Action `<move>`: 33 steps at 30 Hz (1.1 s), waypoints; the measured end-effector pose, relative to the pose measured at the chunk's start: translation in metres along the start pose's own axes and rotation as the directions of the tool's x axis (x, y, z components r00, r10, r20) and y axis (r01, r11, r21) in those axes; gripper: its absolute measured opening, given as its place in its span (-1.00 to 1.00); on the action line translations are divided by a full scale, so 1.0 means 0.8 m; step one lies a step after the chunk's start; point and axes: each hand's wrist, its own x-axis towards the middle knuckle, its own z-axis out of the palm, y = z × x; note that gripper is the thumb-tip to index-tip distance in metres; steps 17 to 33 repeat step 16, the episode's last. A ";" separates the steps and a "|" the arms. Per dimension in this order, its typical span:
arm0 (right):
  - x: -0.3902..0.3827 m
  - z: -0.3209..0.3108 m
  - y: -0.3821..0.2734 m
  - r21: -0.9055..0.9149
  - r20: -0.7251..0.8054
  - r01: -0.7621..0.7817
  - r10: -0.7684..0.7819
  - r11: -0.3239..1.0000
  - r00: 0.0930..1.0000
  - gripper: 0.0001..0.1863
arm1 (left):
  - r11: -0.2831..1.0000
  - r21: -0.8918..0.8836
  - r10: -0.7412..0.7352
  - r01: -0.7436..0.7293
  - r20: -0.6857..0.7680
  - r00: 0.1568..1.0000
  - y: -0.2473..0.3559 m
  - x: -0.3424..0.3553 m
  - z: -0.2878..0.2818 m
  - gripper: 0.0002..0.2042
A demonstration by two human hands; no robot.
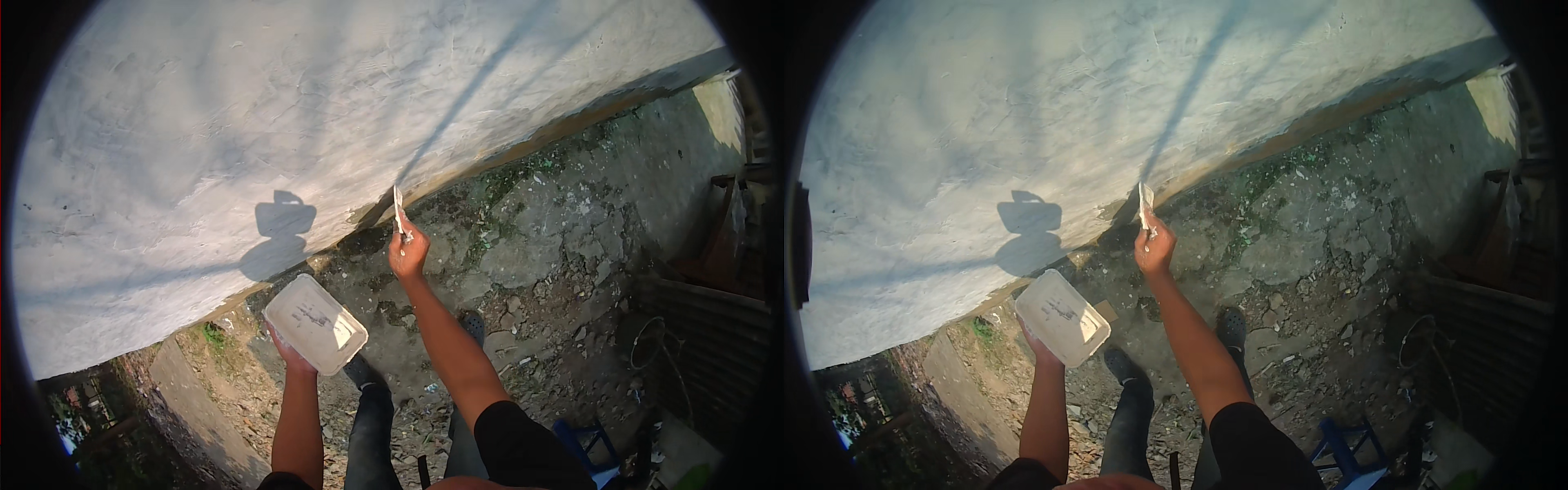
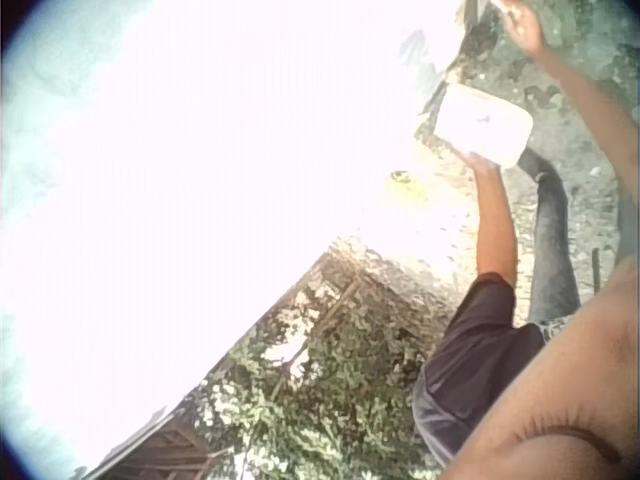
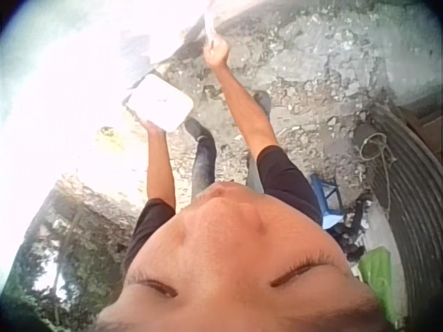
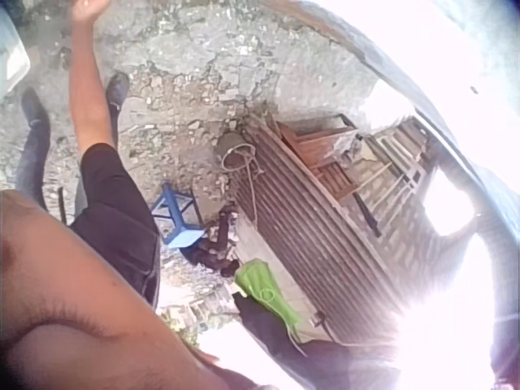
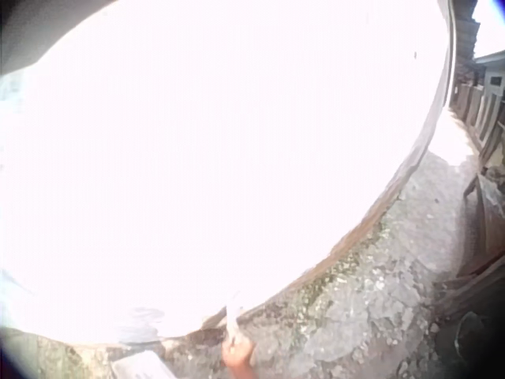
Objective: The person applies plaster to an exterior wall, repeatedly scooping compound from a plastic container onto a putty knife and spreading it onto the wall.
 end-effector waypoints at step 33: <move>0.211 -0.151 0.090 0.203 -0.443 -0.294 0.355 0.934 0.823 -0.66 | 0.996 -0.051 0.063 -0.069 -0.112 0.992 -0.044 -0.008 0.018 -0.45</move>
